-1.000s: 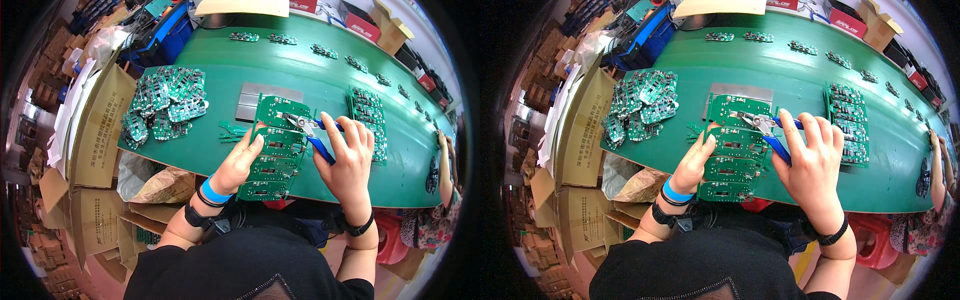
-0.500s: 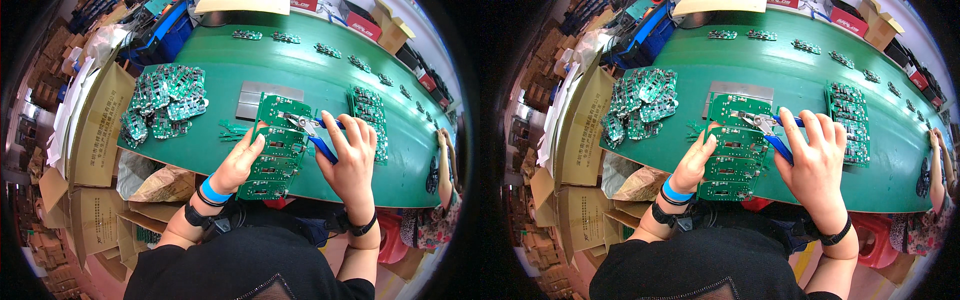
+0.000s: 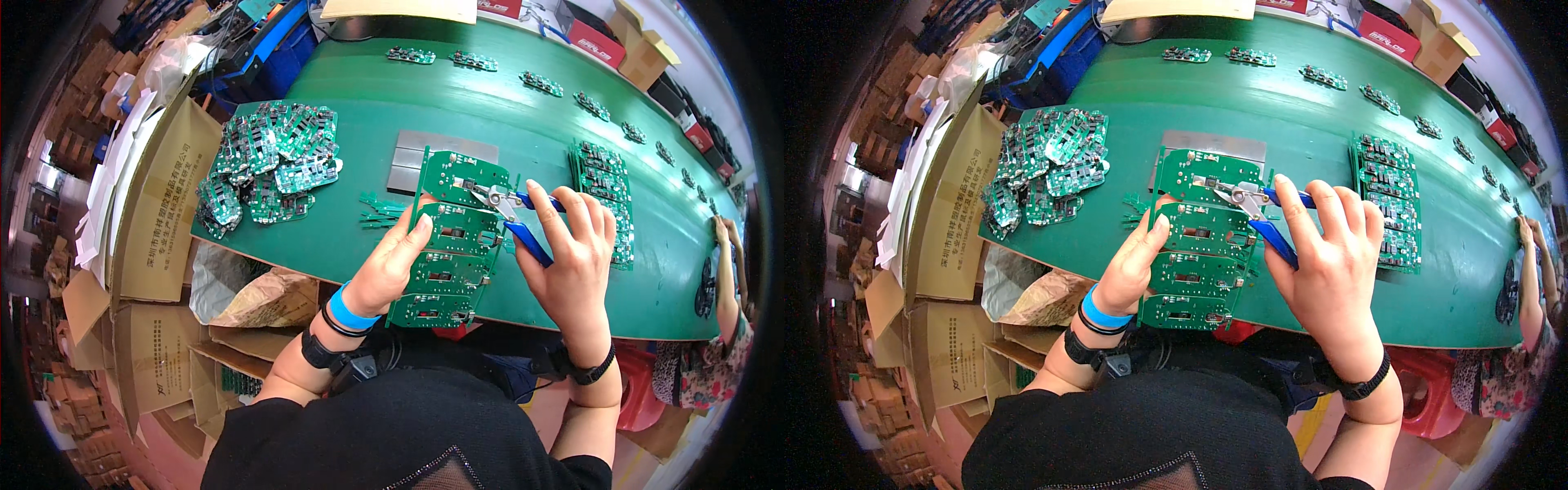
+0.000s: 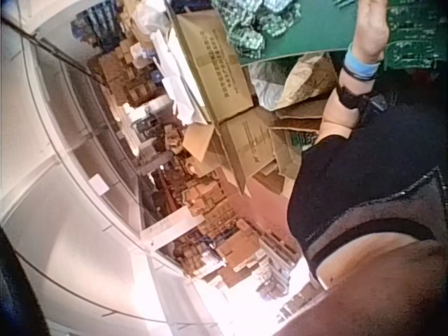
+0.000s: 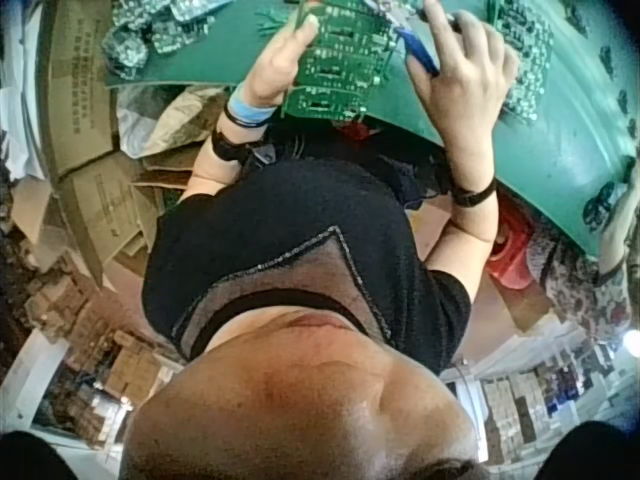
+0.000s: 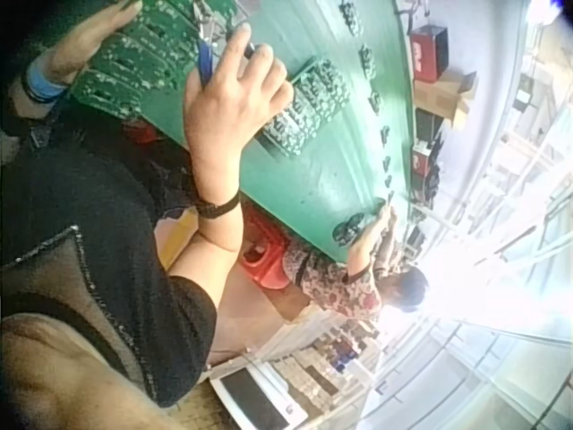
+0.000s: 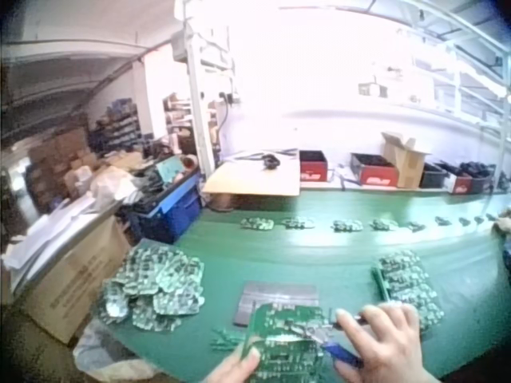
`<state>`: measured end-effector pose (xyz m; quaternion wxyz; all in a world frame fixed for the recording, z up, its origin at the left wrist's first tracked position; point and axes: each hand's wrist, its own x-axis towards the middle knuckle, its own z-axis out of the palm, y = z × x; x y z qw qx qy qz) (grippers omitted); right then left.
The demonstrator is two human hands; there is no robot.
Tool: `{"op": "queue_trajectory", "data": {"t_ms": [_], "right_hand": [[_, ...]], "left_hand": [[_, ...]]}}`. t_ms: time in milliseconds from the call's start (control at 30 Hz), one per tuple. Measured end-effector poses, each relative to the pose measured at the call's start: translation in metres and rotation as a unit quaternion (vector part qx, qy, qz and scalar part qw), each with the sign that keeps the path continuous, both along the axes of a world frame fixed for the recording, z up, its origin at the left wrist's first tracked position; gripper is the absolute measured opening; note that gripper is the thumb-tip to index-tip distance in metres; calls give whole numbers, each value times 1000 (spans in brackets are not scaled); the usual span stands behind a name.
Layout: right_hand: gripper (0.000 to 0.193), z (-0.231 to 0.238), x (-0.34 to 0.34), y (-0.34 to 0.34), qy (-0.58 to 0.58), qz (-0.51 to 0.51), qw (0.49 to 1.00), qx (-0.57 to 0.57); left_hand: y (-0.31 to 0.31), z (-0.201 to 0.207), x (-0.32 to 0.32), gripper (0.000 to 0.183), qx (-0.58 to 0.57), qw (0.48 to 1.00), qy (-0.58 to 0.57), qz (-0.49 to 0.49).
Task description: The person uses blue-handled flush cutters to trim excess green material from the edges of green circuit boards. They repeatedly pick up boards, cut along the edges, and place the trimmed boards on the table. The person also gathers trimmed boards and places them into a cardboard box.
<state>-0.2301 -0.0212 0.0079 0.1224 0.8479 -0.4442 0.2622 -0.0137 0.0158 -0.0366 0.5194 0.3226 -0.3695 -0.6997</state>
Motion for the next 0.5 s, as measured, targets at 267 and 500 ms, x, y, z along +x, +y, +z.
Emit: {"op": "queue_trajectory", "data": {"t_ms": [267,500], "right_hand": [[57,-3,1,0,-9,-1,1000,-2],[57,-6,1,0,-17,-1,1000,5]], "left_hand": [[0,1,0,44,0,1000,9,0],[-1,1,2,43,7,1000,11,-6]]}}
